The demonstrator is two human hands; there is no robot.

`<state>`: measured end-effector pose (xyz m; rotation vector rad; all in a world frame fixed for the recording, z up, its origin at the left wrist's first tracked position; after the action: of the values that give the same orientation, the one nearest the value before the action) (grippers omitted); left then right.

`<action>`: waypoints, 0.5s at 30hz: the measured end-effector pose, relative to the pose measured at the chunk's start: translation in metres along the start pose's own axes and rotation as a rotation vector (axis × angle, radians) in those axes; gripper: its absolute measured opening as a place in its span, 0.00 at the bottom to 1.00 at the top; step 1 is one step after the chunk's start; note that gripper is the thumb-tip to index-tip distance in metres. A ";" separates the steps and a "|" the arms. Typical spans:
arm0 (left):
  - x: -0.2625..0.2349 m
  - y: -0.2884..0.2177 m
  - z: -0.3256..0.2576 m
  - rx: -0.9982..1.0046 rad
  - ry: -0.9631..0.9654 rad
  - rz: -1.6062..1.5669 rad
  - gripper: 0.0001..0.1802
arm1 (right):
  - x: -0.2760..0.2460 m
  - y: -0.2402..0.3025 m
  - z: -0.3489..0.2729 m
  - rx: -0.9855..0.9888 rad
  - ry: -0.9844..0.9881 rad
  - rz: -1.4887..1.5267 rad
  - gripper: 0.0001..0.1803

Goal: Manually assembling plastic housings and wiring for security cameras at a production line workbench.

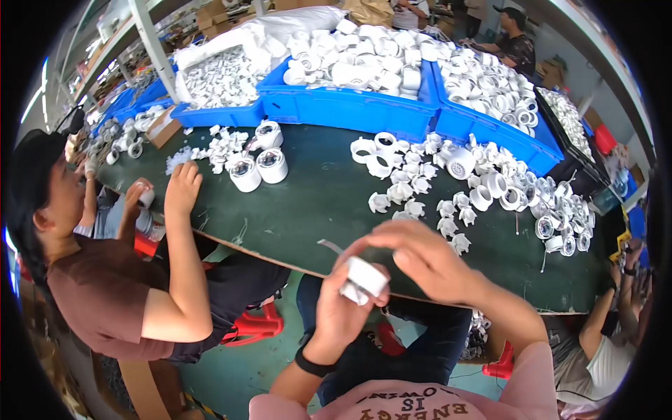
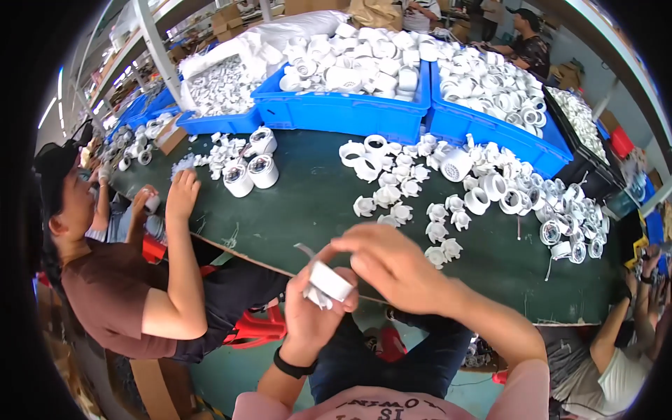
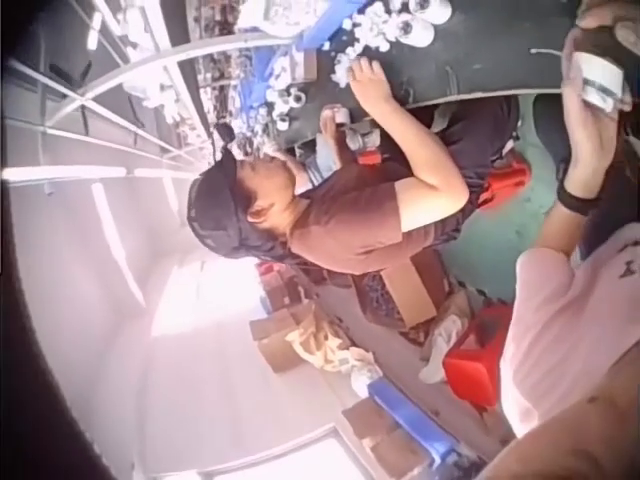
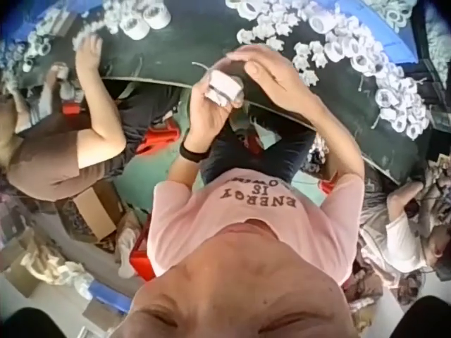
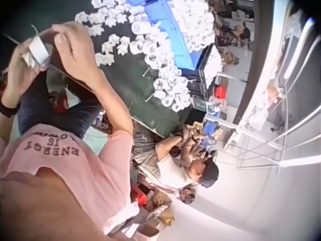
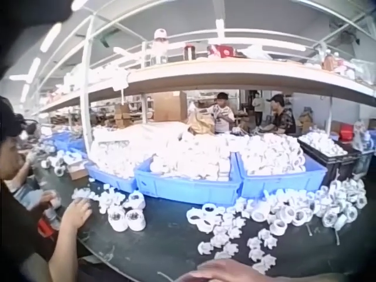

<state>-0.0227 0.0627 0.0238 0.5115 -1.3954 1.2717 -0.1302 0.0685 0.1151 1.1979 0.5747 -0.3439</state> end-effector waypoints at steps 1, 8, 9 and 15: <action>-0.010 -0.013 -0.005 0.040 -0.060 0.149 0.33 | -0.006 -0.012 0.017 0.047 -0.045 -0.049 0.16; -0.023 -0.023 -0.014 0.029 -0.068 0.400 0.19 | -0.018 -0.115 0.095 -0.139 -0.199 -1.257 0.24; -0.021 -0.018 -0.013 -0.024 -0.049 0.404 0.23 | -0.019 -0.130 0.105 -0.120 -0.145 -1.285 0.19; -0.016 -0.039 0.001 0.113 0.055 0.757 0.32 | -0.023 -0.092 0.096 -0.016 -0.107 -0.803 0.04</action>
<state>0.0147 0.0440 0.0246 -0.0022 -1.5325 1.9550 -0.1756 -0.0542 0.0818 0.8806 0.9494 -1.0710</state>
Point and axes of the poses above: each hand's wrist, its own z-axis towards the middle knuckle, its own x-axis out of the palm, y = z × x, the point moved 8 cm from there along z, towards the middle knuckle, and after that the axes turned 15 degrees about x, right-handed, at the moved point
